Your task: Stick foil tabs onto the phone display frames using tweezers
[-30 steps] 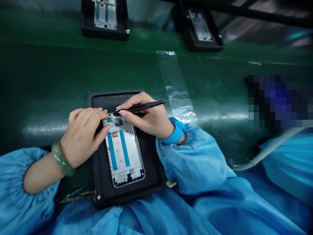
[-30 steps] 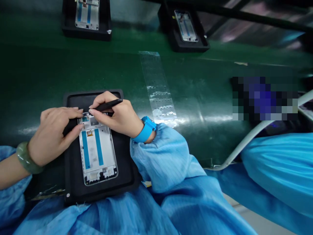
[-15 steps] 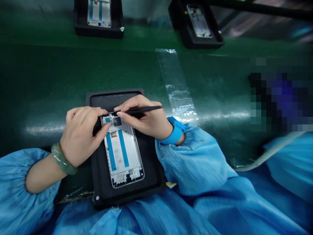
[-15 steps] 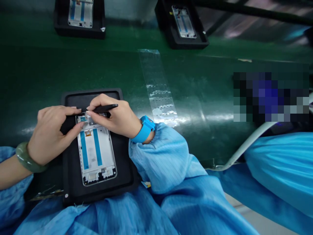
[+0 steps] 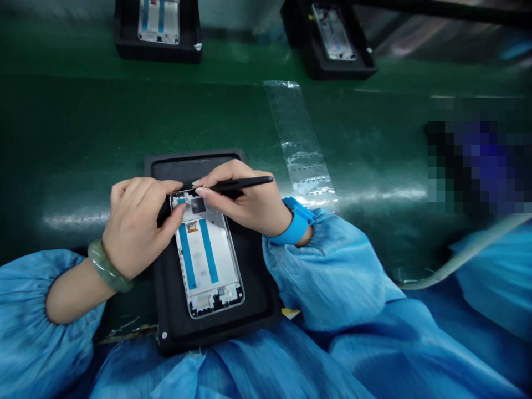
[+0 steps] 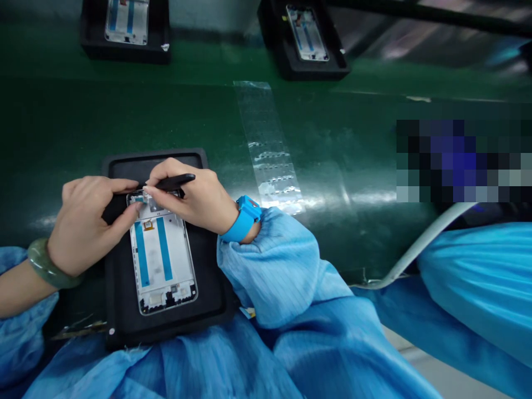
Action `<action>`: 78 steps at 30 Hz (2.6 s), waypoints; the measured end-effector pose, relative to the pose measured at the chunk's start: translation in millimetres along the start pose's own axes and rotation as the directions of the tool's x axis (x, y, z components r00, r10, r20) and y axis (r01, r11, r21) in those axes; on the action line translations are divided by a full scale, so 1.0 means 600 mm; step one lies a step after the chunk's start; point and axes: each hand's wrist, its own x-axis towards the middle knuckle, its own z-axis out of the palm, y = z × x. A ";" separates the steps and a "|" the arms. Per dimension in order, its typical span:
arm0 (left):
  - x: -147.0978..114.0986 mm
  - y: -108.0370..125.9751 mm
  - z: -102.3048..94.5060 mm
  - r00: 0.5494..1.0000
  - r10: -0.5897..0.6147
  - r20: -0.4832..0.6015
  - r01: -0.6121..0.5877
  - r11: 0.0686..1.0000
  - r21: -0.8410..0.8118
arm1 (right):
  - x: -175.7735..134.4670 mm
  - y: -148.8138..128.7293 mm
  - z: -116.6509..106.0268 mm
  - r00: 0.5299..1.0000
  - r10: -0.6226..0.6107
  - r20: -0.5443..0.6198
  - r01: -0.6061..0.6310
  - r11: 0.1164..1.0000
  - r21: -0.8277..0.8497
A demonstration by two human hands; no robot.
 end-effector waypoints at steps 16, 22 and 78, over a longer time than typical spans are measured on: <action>0.005 0.004 0.002 0.999 -0.008 -0.033 0.010 0.999 0.046 | -0.001 -0.005 0.001 1.000 0.010 -0.015 -0.010 1.000 -0.026; 0.007 0.003 0.003 0.999 0.016 -0.051 -0.012 0.997 0.080 | 0.000 -0.004 0.003 0.999 0.005 -0.050 -0.008 0.999 -0.047; -0.008 0.011 0.009 0.998 -0.060 0.012 0.059 0.998 0.028 | 0.013 -0.002 0.002 0.993 0.112 0.041 -0.116 0.987 0.115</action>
